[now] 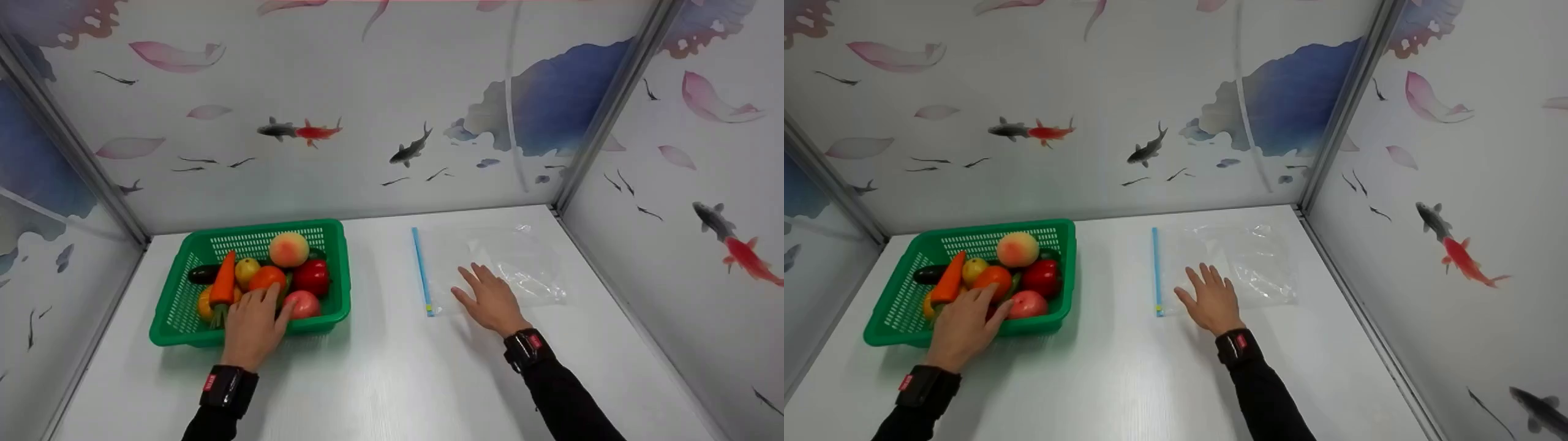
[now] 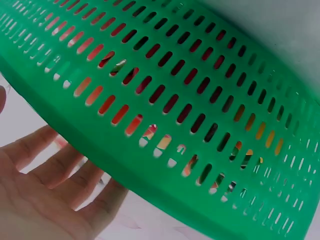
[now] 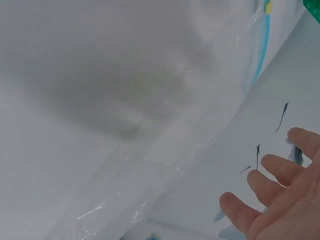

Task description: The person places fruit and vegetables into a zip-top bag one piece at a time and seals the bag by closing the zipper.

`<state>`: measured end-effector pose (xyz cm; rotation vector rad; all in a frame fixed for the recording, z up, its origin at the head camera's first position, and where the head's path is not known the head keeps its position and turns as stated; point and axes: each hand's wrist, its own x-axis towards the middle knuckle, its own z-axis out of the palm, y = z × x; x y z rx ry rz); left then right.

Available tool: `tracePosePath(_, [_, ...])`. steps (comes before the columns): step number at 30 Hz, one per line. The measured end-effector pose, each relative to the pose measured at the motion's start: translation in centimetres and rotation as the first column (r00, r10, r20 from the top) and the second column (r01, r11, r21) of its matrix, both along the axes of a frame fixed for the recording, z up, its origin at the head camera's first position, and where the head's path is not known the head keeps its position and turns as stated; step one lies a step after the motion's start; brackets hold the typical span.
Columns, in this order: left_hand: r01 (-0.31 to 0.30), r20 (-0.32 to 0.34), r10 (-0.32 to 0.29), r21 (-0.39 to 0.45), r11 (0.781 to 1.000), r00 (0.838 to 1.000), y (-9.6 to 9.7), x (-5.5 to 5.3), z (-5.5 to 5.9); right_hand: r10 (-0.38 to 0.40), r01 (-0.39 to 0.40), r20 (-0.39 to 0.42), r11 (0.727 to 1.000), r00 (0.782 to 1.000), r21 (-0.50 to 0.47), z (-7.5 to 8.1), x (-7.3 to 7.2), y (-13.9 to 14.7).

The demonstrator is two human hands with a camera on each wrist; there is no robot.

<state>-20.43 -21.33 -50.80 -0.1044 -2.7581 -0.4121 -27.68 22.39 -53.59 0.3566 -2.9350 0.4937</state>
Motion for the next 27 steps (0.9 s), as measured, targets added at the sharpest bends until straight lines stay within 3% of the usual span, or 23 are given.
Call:
tracePosePath(4, [0.035,-0.067,-0.035,0.004,0.999,0.997,0.3,0.0,0.0,0.014,-0.012,0.052,0.999,0.999,-0.038,0.2,-0.3,-1.6])
tracePosePath(8, [0.069,-0.162,-0.069,-0.011,0.998,0.984,0.8,-0.2,0.0,0.006,-0.002,0.063,0.998,0.998,-0.062,0.0,-0.9,-3.2])
tracePosePath(16, [0.192,-0.319,-0.184,-0.006,0.981,0.93,2.7,-0.2,-0.3,-0.047,0.047,-0.007,0.998,0.999,-0.049,-1.5,-2.3,-6.2])
tracePosePath(21, [0.244,-0.365,-0.23,-0.006,0.97,0.902,4.5,-0.1,-0.1,-0.106,0.106,0.011,0.992,0.994,-0.069,-3.0,-2.7,-7.3])
tracePosePath(27, [0.268,-0.36,-0.266,-0.045,0.962,0.894,6.2,0.2,0.2,-0.14,0.143,0.027,0.983,0.99,-0.113,-4.2,-2.9,-7.4])
